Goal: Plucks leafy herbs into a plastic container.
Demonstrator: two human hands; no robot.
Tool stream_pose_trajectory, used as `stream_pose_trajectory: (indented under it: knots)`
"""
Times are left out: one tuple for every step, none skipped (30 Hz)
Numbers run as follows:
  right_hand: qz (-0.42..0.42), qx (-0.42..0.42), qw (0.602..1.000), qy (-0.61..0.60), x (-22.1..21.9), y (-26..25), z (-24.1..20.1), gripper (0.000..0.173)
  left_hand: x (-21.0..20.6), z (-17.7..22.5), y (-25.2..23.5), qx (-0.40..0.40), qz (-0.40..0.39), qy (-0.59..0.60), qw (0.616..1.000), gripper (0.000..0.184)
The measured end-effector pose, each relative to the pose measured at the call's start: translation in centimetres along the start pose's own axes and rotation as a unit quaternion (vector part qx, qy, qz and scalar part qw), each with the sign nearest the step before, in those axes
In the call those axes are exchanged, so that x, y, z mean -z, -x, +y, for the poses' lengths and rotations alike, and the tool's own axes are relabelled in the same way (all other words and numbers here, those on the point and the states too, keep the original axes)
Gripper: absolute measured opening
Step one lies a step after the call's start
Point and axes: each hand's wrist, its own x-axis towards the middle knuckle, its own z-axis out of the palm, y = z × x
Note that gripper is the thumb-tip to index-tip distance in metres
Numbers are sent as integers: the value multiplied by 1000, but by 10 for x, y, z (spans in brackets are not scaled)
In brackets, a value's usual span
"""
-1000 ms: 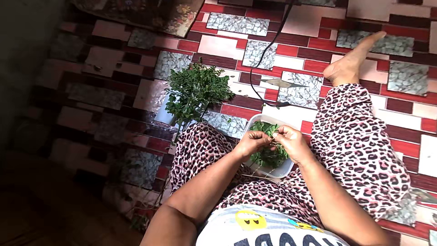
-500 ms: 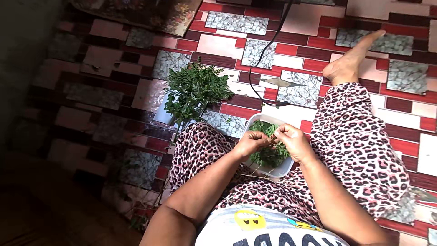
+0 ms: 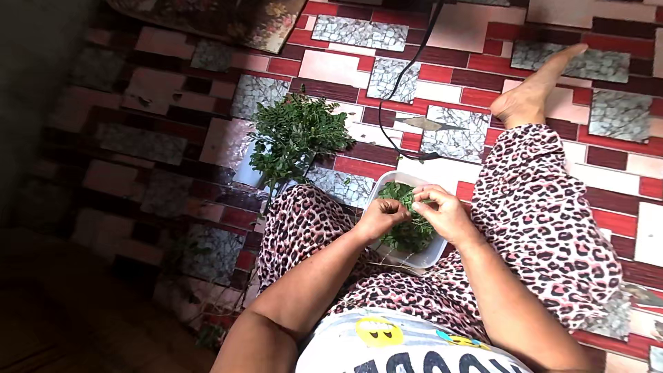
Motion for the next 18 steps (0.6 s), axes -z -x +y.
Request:
stream_pose_trajectory:
  knots:
    - [-4,-8,1000,-6,-3,0,1,13,0,0,0,0,0,-4,1000,15]
    - [0,-12,1000,-12,-6,1,2,12,-1,0,0,1,0,-7,1000,15]
    - [6,-17,1000,-18,-8,1,2,12,-1,0,0,0,1,-9,1000,16]
    - [8,-21,999,-25,-9,0,2,11,-2,0,0,0,1,-9,1000,16]
    - [8,-24,999,-34,-10,0,1,9,-1,0,0,1,-1,-10,1000,15]
    - [8,-23,999,-38,-10,0,2,7,-1,0,0,2,-2,-12,1000,15]
    - [8,-20,999,-38,-11,0,2,5,-1,0,0,3,-3,-15,1000,15]
    - [6,-17,999,-35,-11,1,3,4,-1,0,0,4,-2,-18,1000,15]
    - [2,-16,999,-31,-11,1,3,5,-1,0,0,4,0,-21,1000,16]
    - [-3,-19,999,-30,-11,1,3,6,-2,1,0,4,2,-22,1000,18]
    - [-7,-24,999,-30,-12,2,4,6,-2,1,0,4,5,-22,1000,19]
    - [-6,-24,999,-29,-13,2,4,6,-2,1,0,4,6,-20,1000,19]
    - [-2,-21,999,-28,-14,2,4,6,-2,1,0,4,4,-19,1000,19]
    - [8,-15,999,-30,-16,2,4,5,-2,1,0,3,0,-17,1000,19]
    - [20,-7,999,-38,-17,2,4,4,-2,1,0,0,-2,-16,1000,19]
    - [33,-4,998,-53,-19,2,4,5,-1,1,-1,-3,-4,-16,1000,19]
    - [45,-12,996,-75,-20,2,4,5,-1,1,-1,-7,-8,-18,1000,19]
    - [58,-28,993,-98,-21,1,4,5,0,1,-1,-8,-9,-20,1000,19]
